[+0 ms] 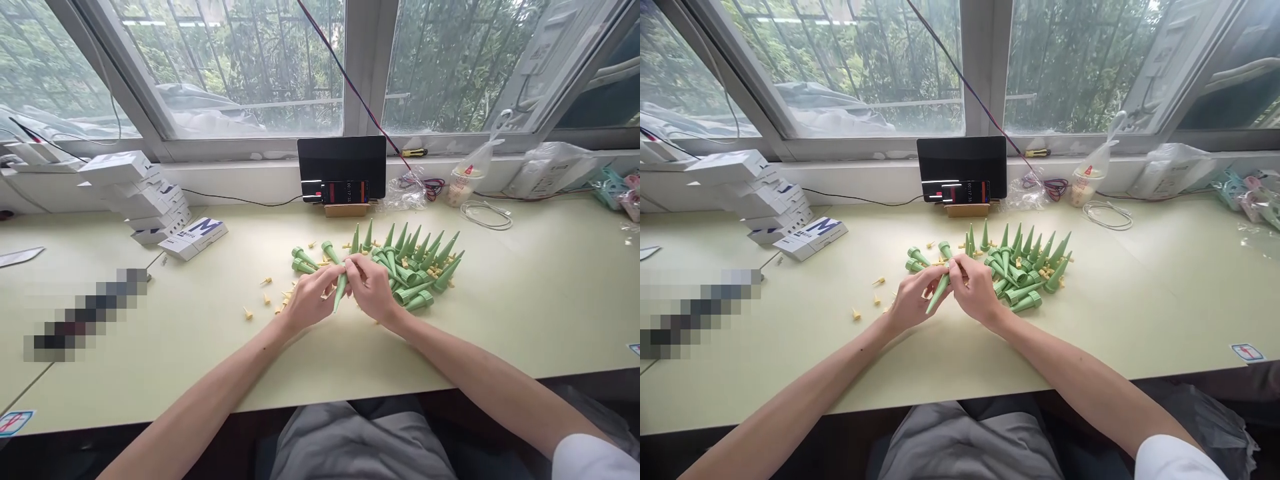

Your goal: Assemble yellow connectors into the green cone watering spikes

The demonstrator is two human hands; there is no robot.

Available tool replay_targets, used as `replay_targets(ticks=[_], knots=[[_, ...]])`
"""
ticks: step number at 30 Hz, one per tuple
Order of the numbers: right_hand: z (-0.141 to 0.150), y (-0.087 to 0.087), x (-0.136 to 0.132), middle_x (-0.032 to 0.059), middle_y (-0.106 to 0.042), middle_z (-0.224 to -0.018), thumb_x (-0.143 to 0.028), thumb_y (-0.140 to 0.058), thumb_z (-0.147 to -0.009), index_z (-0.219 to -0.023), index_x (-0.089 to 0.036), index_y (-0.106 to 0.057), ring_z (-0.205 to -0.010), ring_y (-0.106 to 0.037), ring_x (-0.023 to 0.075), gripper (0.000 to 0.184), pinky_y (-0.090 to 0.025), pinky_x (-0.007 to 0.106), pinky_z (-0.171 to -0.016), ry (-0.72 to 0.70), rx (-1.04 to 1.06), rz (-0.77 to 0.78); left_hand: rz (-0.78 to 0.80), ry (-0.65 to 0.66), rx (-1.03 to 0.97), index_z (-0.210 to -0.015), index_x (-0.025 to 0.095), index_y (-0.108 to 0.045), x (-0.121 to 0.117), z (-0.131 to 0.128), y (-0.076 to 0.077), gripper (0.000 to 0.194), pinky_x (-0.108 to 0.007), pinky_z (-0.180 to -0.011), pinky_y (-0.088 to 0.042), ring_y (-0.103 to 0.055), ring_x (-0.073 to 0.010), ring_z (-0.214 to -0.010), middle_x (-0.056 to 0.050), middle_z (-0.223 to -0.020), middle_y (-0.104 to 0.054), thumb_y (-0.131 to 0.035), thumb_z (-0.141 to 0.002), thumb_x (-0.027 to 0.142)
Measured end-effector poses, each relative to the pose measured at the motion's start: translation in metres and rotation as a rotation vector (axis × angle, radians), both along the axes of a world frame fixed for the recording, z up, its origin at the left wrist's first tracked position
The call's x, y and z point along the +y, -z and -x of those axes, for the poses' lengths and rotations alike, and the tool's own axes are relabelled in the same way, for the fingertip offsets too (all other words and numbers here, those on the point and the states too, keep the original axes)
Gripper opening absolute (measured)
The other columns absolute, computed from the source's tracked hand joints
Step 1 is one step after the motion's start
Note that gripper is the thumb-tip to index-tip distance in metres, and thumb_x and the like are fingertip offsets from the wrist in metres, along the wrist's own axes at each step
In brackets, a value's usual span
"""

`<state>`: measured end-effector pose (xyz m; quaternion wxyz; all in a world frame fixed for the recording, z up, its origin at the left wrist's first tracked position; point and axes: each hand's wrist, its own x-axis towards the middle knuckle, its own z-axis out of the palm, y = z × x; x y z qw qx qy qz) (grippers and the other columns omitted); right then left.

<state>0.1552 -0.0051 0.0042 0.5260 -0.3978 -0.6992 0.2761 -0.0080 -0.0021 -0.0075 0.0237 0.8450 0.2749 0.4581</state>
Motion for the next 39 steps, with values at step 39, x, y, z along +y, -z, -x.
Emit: replay_targets(ticks=[39], knots=[[-0.002,0.017,0.005,0.0068,-0.057,-0.099,-0.016,-0.047,-0.099,-0.098,-0.019,-0.065,-0.065,-0.05,0.0117,0.019,-0.033,0.024,-0.059,-0.168,-0.845,-0.132,0.837,-0.1,-0.927,-0.086,0.017,-0.054,0.018,0.001,-0.019,0.03,-0.023,-0.047,-0.05,-0.064,-0.014,-0.062,0.0,-0.078,-0.058,-0.07,-0.082,0.043]])
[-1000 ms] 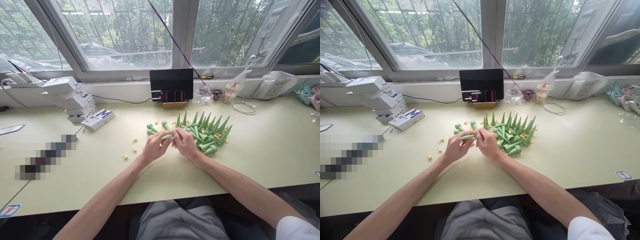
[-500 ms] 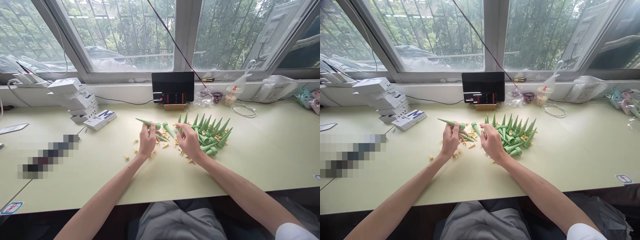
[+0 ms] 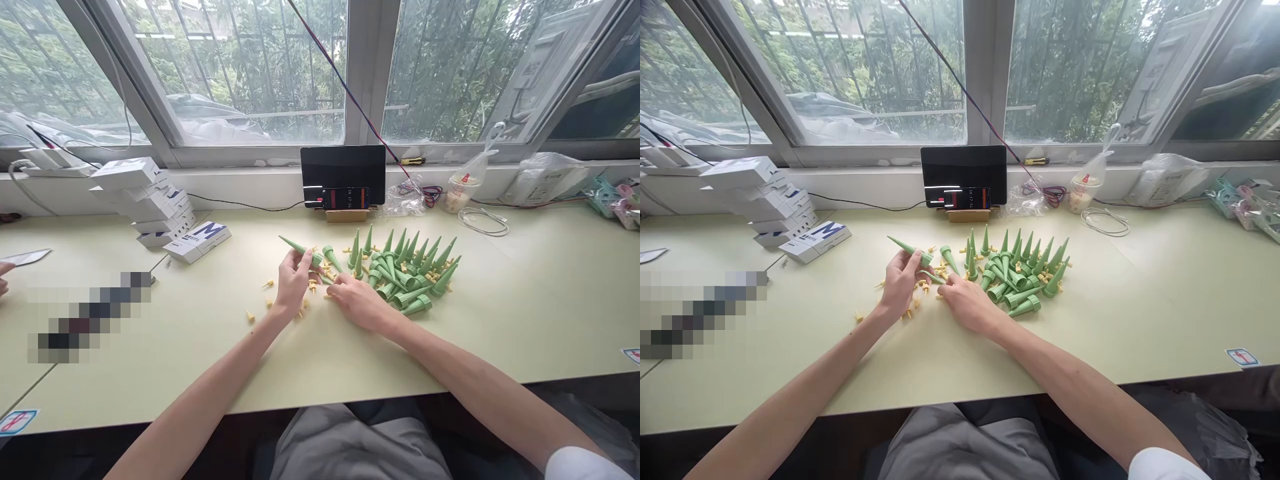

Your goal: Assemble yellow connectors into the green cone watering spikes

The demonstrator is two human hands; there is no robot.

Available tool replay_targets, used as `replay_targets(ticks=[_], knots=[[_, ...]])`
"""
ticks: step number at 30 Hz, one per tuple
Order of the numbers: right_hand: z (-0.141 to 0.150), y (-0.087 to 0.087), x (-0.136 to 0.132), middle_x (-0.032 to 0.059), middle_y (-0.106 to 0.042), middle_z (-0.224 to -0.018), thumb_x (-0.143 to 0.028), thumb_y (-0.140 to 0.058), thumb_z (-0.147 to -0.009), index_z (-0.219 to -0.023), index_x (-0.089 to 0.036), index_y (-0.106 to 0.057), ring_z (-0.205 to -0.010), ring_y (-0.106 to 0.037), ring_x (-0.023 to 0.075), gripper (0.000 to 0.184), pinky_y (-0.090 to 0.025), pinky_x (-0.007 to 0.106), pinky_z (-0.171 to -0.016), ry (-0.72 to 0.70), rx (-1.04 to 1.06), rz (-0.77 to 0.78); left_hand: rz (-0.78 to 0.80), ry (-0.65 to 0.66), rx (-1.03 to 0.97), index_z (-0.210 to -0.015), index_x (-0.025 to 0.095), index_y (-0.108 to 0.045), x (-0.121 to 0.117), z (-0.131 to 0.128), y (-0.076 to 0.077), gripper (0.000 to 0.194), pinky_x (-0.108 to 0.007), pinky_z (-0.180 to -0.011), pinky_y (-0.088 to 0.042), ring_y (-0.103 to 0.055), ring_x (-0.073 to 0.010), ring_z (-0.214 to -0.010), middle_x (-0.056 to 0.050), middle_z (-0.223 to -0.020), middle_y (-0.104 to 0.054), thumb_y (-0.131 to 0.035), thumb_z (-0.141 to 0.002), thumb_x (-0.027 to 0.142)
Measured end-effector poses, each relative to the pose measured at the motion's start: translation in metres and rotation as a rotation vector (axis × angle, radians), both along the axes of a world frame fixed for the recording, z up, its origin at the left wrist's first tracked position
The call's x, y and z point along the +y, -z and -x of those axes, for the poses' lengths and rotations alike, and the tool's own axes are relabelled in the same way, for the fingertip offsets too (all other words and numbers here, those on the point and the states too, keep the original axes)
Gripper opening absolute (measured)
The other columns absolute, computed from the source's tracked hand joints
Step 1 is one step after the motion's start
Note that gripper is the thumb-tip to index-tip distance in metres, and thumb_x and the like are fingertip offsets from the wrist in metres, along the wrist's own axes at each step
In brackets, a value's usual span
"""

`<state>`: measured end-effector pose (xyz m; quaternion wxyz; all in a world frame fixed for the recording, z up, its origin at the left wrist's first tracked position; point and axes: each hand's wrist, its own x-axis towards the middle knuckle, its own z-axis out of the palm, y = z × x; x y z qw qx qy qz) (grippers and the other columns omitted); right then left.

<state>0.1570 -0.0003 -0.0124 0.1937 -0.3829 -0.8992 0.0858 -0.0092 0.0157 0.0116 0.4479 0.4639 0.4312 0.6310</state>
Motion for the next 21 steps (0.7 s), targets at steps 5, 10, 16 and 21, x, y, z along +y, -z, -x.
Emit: replay_targets(ticks=[5,10,16,21], knots=[[0.0002,0.0018,0.0014,0.0066,-0.055,-0.097,-0.016,-0.047,-0.099,-0.098,-0.018,-0.062,-0.061,-0.044,0.011,0.016,-0.028,0.024,-0.054,0.01,-0.044,-0.03,-0.003,0.05,0.053,-0.085,0.017,-0.058,-0.001,0.0005,0.0035,0.029,-0.024,-0.047,-0.048,-0.062,-0.0133,-0.062,-0.001,-0.078,-0.058,-0.07,-0.083,0.043],[0.0006,-0.0015,-0.0008,0.0075,-0.057,-0.099,-0.003,-0.047,-0.091,-0.104,-0.019,-0.06,-0.06,-0.047,0.0119,0.025,-0.028,0.025,-0.054,0.019,-0.076,-0.046,-0.01,0.087,0.063,-0.09,0.015,-0.063,-0.0015,0.0007,0.0057,0.03,-0.024,-0.045,-0.046,-0.058,-0.0113,-0.059,-0.002,-0.082,-0.06,-0.07,-0.082,0.043],[0.0022,0.0017,-0.0021,0.0078,-0.058,-0.096,-0.006,-0.043,-0.094,-0.103,-0.02,-0.058,-0.062,-0.05,0.0142,0.022,-0.032,0.025,-0.054,0.053,0.035,-0.045,0.027,0.12,0.039,-0.108,0.015,-0.064,-0.0001,0.0021,0.0074,0.04,-0.024,-0.046,-0.046,-0.059,-0.0118,-0.058,-0.006,-0.086,-0.067,-0.07,-0.082,0.044],[0.0056,0.0007,-0.002,0.0066,-0.056,-0.095,-0.016,-0.038,-0.101,-0.103,-0.02,-0.057,-0.074,-0.055,0.0167,0.02,-0.041,0.026,-0.064,0.095,0.326,0.004,0.052,0.145,0.028,-0.115,0.014,-0.062,-0.0007,0.0029,0.0061,0.043,-0.024,-0.046,-0.046,-0.061,-0.013,-0.061,-0.009,-0.092,-0.069,-0.068,-0.084,0.043]])
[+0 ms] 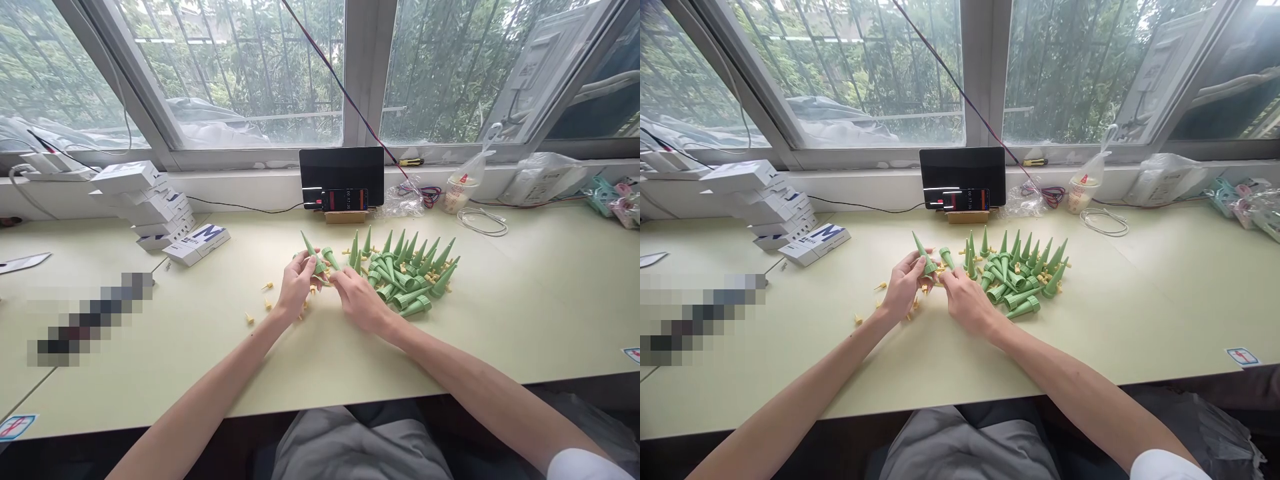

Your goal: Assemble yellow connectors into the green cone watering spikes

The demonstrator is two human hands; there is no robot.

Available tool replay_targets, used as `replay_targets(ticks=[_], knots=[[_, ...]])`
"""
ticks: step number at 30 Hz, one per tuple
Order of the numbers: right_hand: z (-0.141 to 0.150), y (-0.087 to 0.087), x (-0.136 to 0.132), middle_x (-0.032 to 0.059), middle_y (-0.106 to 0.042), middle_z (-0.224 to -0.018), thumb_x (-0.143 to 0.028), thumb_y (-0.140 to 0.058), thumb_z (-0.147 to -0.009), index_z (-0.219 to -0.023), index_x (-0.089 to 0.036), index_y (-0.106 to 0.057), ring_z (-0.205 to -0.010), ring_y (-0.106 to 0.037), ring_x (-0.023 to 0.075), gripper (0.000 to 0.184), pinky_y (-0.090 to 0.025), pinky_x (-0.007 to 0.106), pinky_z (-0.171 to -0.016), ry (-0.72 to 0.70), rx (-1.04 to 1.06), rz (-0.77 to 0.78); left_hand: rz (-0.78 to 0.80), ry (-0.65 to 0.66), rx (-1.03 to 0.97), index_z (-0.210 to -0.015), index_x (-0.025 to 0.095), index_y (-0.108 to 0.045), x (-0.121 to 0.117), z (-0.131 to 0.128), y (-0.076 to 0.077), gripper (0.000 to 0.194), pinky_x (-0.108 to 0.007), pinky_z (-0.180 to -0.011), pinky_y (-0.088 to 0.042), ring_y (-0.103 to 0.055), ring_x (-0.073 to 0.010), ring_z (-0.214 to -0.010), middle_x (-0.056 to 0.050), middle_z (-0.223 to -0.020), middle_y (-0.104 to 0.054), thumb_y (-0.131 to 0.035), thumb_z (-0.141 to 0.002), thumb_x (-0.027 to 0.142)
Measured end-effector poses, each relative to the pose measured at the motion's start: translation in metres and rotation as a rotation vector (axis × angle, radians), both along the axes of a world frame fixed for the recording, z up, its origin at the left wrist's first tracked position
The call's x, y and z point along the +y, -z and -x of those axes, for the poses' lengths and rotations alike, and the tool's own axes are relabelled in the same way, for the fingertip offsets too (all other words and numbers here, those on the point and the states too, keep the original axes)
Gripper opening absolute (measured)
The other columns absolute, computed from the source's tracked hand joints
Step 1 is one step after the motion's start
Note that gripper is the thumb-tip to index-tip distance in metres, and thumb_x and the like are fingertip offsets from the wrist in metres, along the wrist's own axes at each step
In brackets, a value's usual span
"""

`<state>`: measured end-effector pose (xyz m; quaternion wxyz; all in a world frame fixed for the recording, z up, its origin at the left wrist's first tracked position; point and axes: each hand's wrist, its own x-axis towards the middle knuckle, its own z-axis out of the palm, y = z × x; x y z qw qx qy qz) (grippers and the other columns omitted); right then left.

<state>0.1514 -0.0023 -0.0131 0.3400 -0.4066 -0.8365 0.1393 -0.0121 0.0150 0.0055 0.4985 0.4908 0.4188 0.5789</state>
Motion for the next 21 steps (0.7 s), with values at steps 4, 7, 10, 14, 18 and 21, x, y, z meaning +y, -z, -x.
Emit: replay_targets(ticks=[4,7,10,14,18,21], knots=[[0.0,-0.007,0.0,0.0068,-0.058,-0.094,-0.019,-0.034,-0.103,-0.102,-0.018,-0.056,-0.08,-0.056,0.0175,0.022,-0.042,0.027,-0.071,0.023,0.227,-0.01,0.017,0.051,-0.015,-0.12,0.015,-0.06,-0.002,0.0,-0.004,0.044,-0.023,-0.045,-0.043,-0.06,-0.0132,-0.061,-0.009,-0.092,-0.069,-0.065,-0.085,0.041],[-0.002,-0.012,-0.001,0.0044,-0.058,-0.084,-0.023,-0.033,-0.104,-0.101,-0.018,-0.055,-0.075,-0.054,0.0167,0.022,-0.041,0.026,-0.069,0.055,0.326,0.007,0.043,0.112,-0.036,-0.121,0.016,-0.06,-0.003,0.0,-0.007,0.043,-0.023,-0.044,-0.041,-0.057,-0.0119,-0.056,-0.008,-0.088,-0.069,-0.065,-0.086,0.04],[-0.002,-0.014,-0.003,0.0007,-0.053,-0.074,-0.027,-0.033,-0.104,-0.101,-0.018,-0.054,-0.066,-0.05,0.0151,0.023,-0.039,0.025,-0.064,0.075,0.375,0.068,0.086,0.181,-0.088,-0.12,0.016,-0.061,-0.004,-0.001,-0.006,0.043,-0.024,-0.043,-0.039,-0.052,-0.01,-0.049,-0.006,-0.082,-0.067,-0.066,-0.085,0.04],[-0.001,-0.011,-0.003,-0.0021,-0.049,-0.067,-0.031,-0.034,-0.104,-0.095,-0.019,-0.054,-0.059,-0.045,0.0133,0.025,-0.037,0.024,-0.06,0.06,0.411,0.125,0.157,0.246,-0.16,-0.115,0.016,-0.063,-0.005,-0.003,-0.005,0.041,-0.023,-0.041,-0.035,-0.048,-0.0075,-0.044,-0.002,-0.078,-0.063,-0.069,-0.083,0.041],[0.0,-0.009,-0.002,-0.0028,-0.048,-0.065,-0.033,-0.036,-0.104,-0.09,-0.019,-0.055,-0.057,-0.044,0.0122,0.028,-0.036,0.023,-0.059,0.048,0.438,0.144,0.228,0.262,-0.161,-0.108,0.016,-0.064,-0.006,-0.004,-0.006,0.036,-0.022,-0.043,-0.035,-0.051,-0.0077,-0.047,-0.001,-0.076,-0.059,-0.068,-0.084,0.043],[0.0,-0.009,-0.002,-0.0032,-0.048,-0.062,-0.035,-0.037,-0.104,-0.086,-0.02,-0.056,-0.055,-0.043,0.012,0.03,-0.036,0.023,-0.057,0.048,0.454,0.154,0.258,0.269,-0.158,-0.095,0.015,-0.063,-0.007,-0.005,-0.007,0.029,-0.022,-0.048,-0.039,-0.054,-0.0083,-0.053,-0.002,-0.08,-0.06,-0.066,-0.086,0.043]])
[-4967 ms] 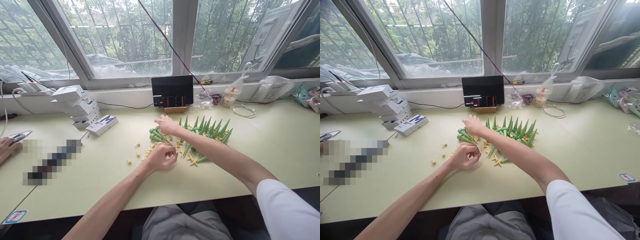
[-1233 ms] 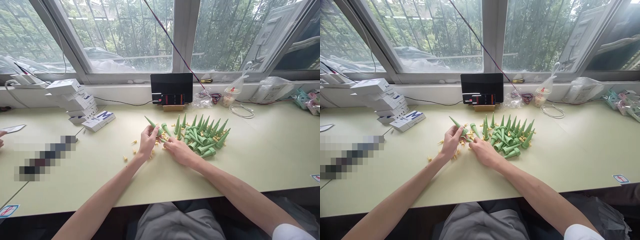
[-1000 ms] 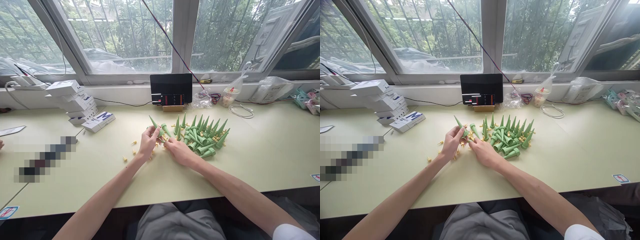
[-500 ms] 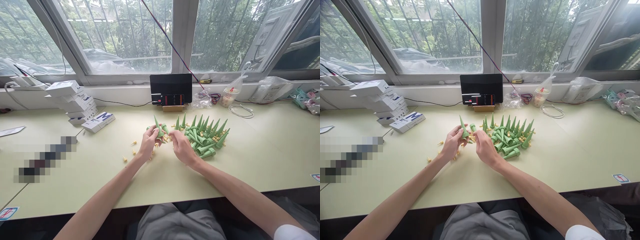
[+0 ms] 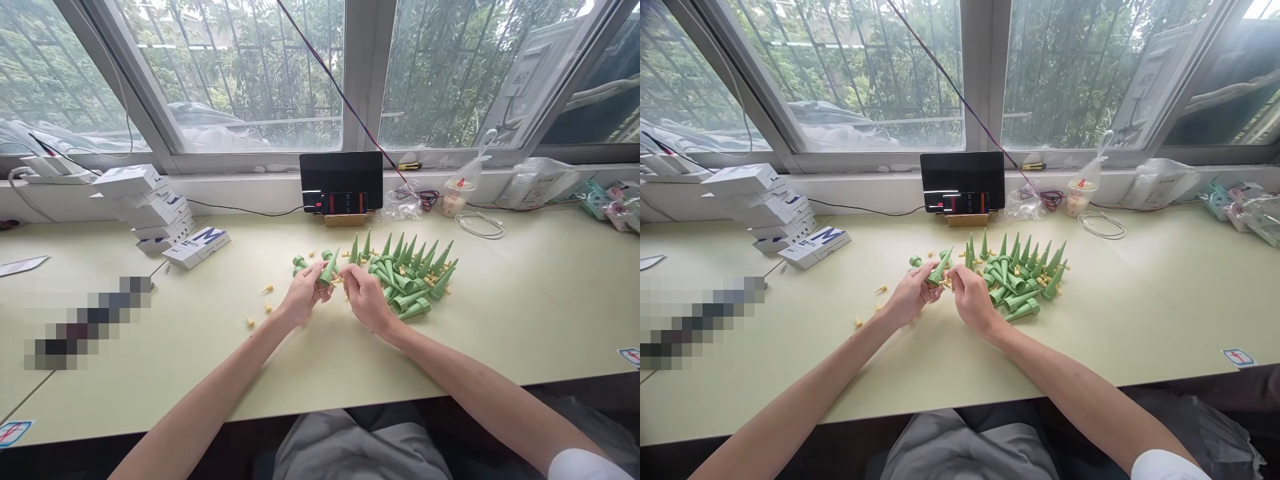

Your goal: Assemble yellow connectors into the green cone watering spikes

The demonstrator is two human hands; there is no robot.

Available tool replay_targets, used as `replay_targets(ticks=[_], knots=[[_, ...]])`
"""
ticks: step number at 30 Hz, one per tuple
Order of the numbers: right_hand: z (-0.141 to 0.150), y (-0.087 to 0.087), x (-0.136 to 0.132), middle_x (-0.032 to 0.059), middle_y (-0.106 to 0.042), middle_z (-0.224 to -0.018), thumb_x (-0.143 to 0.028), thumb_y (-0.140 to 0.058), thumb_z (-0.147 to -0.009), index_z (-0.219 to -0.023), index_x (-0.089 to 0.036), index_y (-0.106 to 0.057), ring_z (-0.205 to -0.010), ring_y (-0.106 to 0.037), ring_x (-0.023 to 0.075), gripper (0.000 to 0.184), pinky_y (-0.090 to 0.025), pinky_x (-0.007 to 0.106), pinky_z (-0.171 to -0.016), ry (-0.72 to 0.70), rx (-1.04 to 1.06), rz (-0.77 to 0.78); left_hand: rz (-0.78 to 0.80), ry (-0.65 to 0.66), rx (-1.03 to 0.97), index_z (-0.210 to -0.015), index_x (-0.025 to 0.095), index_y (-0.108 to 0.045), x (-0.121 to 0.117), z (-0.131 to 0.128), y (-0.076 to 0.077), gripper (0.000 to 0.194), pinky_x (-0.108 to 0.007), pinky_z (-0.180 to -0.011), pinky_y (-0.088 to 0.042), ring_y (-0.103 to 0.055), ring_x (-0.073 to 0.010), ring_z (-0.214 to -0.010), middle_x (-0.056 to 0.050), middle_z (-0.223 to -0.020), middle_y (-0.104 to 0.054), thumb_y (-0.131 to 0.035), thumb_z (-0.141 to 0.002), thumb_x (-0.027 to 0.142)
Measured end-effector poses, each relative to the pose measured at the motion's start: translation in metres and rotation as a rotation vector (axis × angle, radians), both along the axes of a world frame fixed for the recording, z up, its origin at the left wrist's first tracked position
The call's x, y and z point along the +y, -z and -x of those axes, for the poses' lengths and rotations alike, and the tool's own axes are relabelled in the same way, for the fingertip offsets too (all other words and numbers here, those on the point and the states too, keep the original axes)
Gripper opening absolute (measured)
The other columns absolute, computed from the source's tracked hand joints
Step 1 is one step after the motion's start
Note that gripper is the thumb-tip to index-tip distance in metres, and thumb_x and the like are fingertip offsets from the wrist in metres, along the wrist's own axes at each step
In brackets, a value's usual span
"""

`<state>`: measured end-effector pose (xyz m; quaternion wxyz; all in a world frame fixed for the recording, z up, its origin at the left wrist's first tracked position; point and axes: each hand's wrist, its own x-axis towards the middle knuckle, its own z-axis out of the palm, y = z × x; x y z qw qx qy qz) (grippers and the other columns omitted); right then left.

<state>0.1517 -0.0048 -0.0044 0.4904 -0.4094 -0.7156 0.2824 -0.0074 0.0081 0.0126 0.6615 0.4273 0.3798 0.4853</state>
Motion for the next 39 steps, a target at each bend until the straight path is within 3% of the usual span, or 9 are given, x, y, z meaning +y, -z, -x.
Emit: replay_targets(ticks=[4,9,18,28,33,39], knots=[[0.0001,-0.001,-0.0012,-0.0034,-0.048,-0.058,-0.039,-0.038,-0.104,-0.085,-0.02,-0.059,-0.052,-0.044,0.0124,0.034,-0.038,0.024,-0.056,-0.001,0.035,0.013,0.012,0.047,-0.031,-0.085,0.014,-0.062,-0.0004,-0.0002,-0.0014,0.025,-0.022,-0.051,-0.04,-0.054,-0.008,-0.058,-0.004,-0.087,-0.06,-0.068,-0.085,0.039],[0.0007,-0.0014,-0.0017,-0.0026,-0.053,-0.059,-0.044,-0.041,-0.103,-0.088,-0.02,-0.061,-0.051,-0.049,0.0126,0.035,-0.042,0.025,-0.055,-0.008,0.107,0.032,0.019,0.096,-0.073,-0.086,0.015,-0.062,-0.0005,0.0,-0.0015,0.02,-0.023,-0.052,-0.04,-0.054,-0.0089,-0.061,-0.002,-0.084,-0.058,-0.069,-0.083,0.033],[0.0023,0.0016,-0.0004,-0.0012,-0.056,-0.071,-0.039,-0.043,-0.103,-0.094,-0.02,-0.058,-0.053,-0.053,0.0114,0.027,-0.045,0.025,-0.056,0.002,0.155,0.006,0.119,0.032,-0.022,-0.087,0.016,-0.06,-0.002,0.0007,-0.0027,0.018,-0.023,-0.054,-0.039,-0.049,-0.0076,-0.054,-0.003,-0.079,-0.064,-0.06,-0.087,0.034],[0.0028,0.0019,0.0006,0.0024,-0.059,-0.083,-0.034,-0.047,-0.101,-0.096,-0.02,-0.062,-0.057,-0.058,0.012,0.021,-0.052,0.028,-0.06,-0.028,0.165,-0.023,0.099,0.111,-0.093,-0.084,0.016,-0.061,-0.0004,0.0024,-0.0018,0.018,-0.025,-0.059,-0.045,-0.048,-0.0088,-0.057,-0.001,-0.073,-0.056,-0.065,-0.087,0.034],[0.0034,0.0003,-0.0001,0.0048,-0.06,-0.09,-0.035,-0.049,-0.1,-0.095,-0.02,-0.065,-0.062,-0.061,0.013,0.022,-0.056,0.029,-0.06,-0.015,0.189,-0.03,0.068,0.128,-0.082,-0.09,0.016,-0.064,-0.0003,0.0027,-0.0002,0.019,-0.023,-0.056,-0.043,-0.051,-0.0102,-0.061,-0.002,-0.074,-0.055,-0.066,-0.087,0.035],[0.0043,-0.0044,-0.0026,0.0057,-0.06,-0.095,-0.031,-0.053,-0.098,-0.096,-0.021,-0.067,-0.071,-0.068,0.0156,0.018,-0.058,0.029,-0.061,-0.003,0.21,-0.058,0.137,0.128,-0.073,-0.08,0.017,-0.058,-0.0047,-0.0007,-0.0063,0.025,-0.022,-0.048,-0.033,-0.044,-0.0085,-0.053,-0.002,-0.072,-0.054,-0.061,-0.089,0.04]])
